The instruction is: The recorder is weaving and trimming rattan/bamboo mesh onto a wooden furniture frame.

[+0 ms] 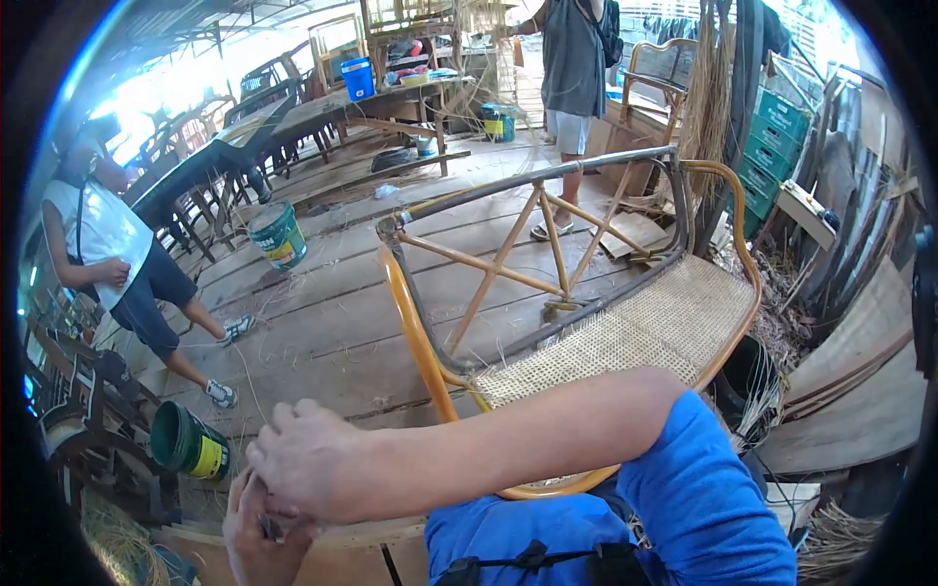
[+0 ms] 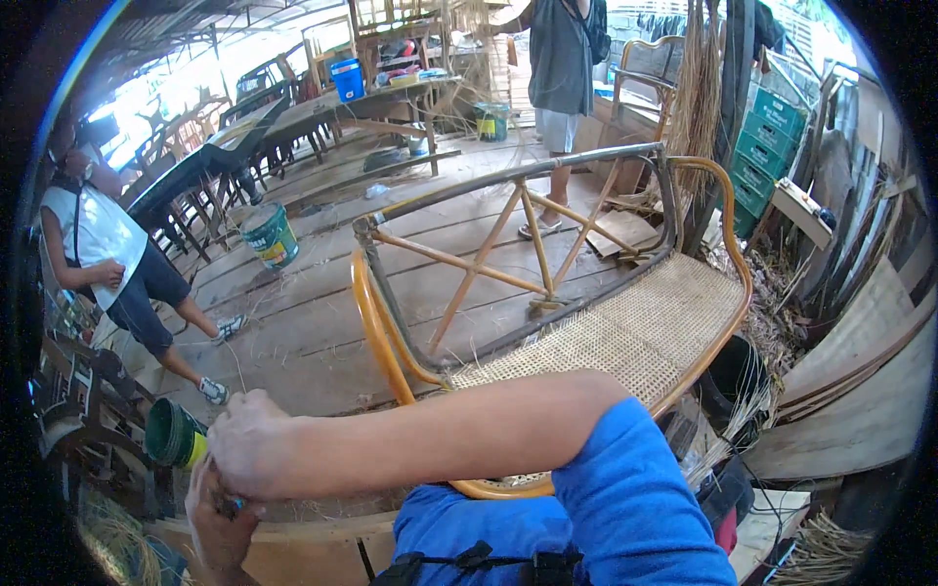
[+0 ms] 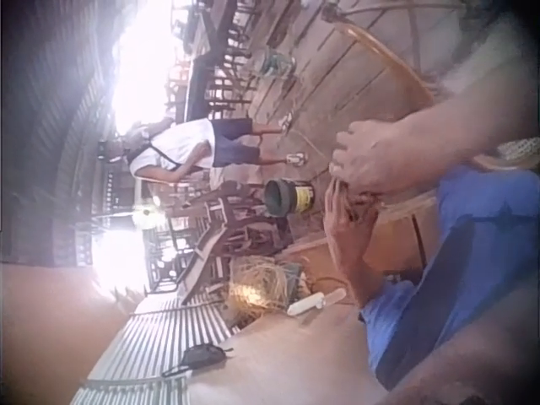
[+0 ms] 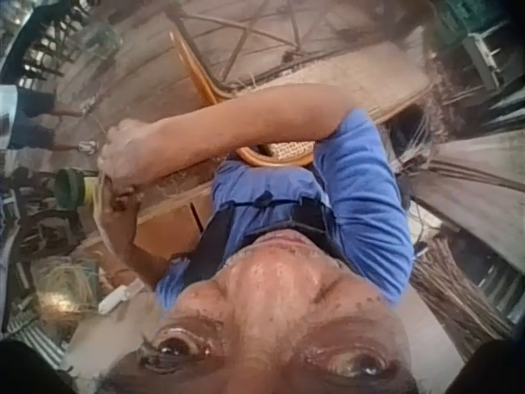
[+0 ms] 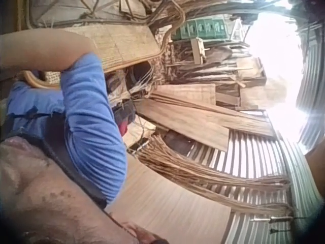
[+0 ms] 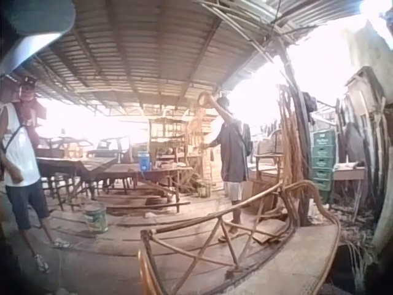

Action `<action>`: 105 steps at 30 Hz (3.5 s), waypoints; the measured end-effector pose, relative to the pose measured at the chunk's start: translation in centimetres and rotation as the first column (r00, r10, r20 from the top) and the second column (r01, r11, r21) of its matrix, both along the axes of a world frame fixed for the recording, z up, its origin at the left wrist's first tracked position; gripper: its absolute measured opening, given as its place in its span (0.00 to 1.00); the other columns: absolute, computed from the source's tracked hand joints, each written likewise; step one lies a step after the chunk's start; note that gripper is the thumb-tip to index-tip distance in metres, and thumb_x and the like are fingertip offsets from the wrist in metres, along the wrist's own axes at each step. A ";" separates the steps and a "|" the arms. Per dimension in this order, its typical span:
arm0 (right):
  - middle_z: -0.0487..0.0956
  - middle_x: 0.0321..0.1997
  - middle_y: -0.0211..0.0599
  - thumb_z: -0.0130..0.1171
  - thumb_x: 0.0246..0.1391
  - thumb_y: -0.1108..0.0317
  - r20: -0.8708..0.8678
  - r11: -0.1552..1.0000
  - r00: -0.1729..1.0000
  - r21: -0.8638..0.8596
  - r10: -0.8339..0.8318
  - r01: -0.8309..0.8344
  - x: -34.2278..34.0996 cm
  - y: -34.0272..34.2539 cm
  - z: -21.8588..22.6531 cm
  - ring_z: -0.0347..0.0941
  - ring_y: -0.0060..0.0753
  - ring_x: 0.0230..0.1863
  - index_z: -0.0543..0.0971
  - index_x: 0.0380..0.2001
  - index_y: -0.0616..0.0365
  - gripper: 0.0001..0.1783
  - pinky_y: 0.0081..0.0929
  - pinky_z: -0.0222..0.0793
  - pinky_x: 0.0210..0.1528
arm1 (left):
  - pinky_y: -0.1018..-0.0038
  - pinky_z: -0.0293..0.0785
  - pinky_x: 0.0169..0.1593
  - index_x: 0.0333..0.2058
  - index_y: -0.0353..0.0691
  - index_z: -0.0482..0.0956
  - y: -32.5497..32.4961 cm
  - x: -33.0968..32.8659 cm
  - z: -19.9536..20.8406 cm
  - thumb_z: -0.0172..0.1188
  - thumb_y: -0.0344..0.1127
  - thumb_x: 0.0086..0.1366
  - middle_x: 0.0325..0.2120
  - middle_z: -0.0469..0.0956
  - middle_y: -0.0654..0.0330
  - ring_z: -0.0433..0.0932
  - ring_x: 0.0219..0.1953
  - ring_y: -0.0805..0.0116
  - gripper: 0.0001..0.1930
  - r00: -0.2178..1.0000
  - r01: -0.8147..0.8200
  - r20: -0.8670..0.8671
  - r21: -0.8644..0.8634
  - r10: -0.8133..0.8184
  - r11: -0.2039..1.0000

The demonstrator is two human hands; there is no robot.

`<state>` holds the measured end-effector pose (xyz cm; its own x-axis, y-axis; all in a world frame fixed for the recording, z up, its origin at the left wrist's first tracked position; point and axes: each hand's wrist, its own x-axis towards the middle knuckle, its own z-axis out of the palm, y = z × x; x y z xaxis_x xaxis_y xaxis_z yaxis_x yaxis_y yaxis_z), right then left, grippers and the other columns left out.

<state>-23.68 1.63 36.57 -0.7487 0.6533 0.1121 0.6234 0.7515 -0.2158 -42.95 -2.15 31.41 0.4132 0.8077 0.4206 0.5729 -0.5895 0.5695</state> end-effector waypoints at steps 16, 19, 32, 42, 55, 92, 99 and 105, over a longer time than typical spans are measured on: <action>0.62 0.59 0.57 0.66 0.38 0.41 -0.810 0.395 0.219 -0.017 -0.544 0.919 42.9 -2.8 18.6 0.63 0.52 0.57 0.48 0.64 0.56 0.58 0.42 0.69 0.49 | 0.82 0.62 0.22 0.51 0.36 0.69 9.8 -0.2 -1.6 0.54 0.33 0.58 0.36 0.70 0.62 0.67 0.21 0.78 0.22 0.721 -0.109 0.673 -0.125 0.165 0.986; 0.69 0.53 0.51 0.68 0.41 0.49 -0.845 0.264 0.036 -0.126 -0.533 0.956 49.0 -8.4 17.1 0.74 0.39 0.41 0.48 0.64 0.56 0.55 0.32 0.73 0.36 | 0.81 0.67 0.27 0.48 0.37 0.72 11.6 5.7 2.0 0.60 0.29 0.54 0.43 0.71 0.58 0.73 0.29 0.73 0.21 0.785 -0.053 0.596 -0.207 0.169 0.977; 0.74 0.35 0.40 0.62 0.47 0.67 -0.389 -0.200 -0.374 -0.419 -0.842 0.886 58.2 -4.0 13.3 0.74 0.28 0.18 0.35 0.65 0.47 0.53 0.24 0.70 0.13 | 0.65 0.74 0.44 0.47 0.39 0.71 13.8 23.8 -5.5 0.64 0.31 0.52 0.47 0.65 0.53 0.72 0.44 0.58 0.22 0.997 -0.061 -0.051 0.020 0.062 0.998; 0.75 0.26 0.40 0.60 0.48 0.67 -0.401 -0.165 -0.305 -0.346 -0.864 0.924 60.6 3.2 10.0 0.74 0.30 0.17 0.48 0.54 0.54 0.37 0.27 0.66 0.09 | 0.63 0.62 0.57 0.57 0.39 0.58 16.9 23.6 -9.0 0.60 0.24 0.50 0.53 0.62 0.48 0.63 0.55 0.50 0.34 0.966 -0.121 0.230 -0.015 0.121 0.993; 0.75 0.44 0.58 0.58 0.43 0.61 0.073 -0.308 -0.304 -0.058 -0.950 0.950 62.6 -9.2 -31.1 0.71 0.53 0.47 0.74 0.45 0.64 0.25 0.39 0.65 0.52 | 0.73 0.71 0.39 0.56 0.36 0.60 17.0 23.4 -10.7 0.55 0.37 0.56 0.33 0.75 0.55 0.75 0.34 0.71 0.29 0.885 0.032 0.412 -0.520 0.217 0.853; 0.73 0.26 0.35 0.55 0.49 0.77 -0.783 0.311 0.164 -0.039 -0.600 0.950 45.9 -4.9 -17.4 0.68 0.23 0.25 0.72 0.44 0.61 0.16 0.21 0.67 0.29 | 0.84 0.65 0.23 0.47 0.36 0.70 12.1 26.1 -0.7 0.56 0.33 0.60 0.37 0.71 0.61 0.67 0.22 0.82 0.16 0.679 0.274 0.734 -0.265 0.009 0.924; 0.75 0.24 0.34 0.54 0.55 0.72 -0.835 0.561 0.464 0.240 -0.297 0.792 28.1 0.7 -0.5 0.72 0.25 0.24 0.74 0.33 0.61 0.04 0.24 0.68 0.27 | 0.86 0.65 0.24 0.50 0.36 0.70 12.0 36.1 3.1 0.58 0.34 0.60 0.32 0.75 0.64 0.67 0.21 0.85 0.19 0.570 0.684 0.738 -0.182 -0.361 0.707; 0.72 0.21 0.28 0.53 0.57 0.71 -0.970 0.812 -0.068 -0.234 -0.235 0.534 29.4 4.5 0.4 0.67 0.15 0.20 0.72 0.31 0.62 0.05 0.14 0.64 0.21 | 0.86 0.63 0.22 0.44 0.36 0.75 19.8 38.3 6.6 0.62 0.41 0.58 0.22 0.74 0.69 0.68 0.20 0.84 0.19 0.522 0.835 0.625 -0.233 -0.581 0.499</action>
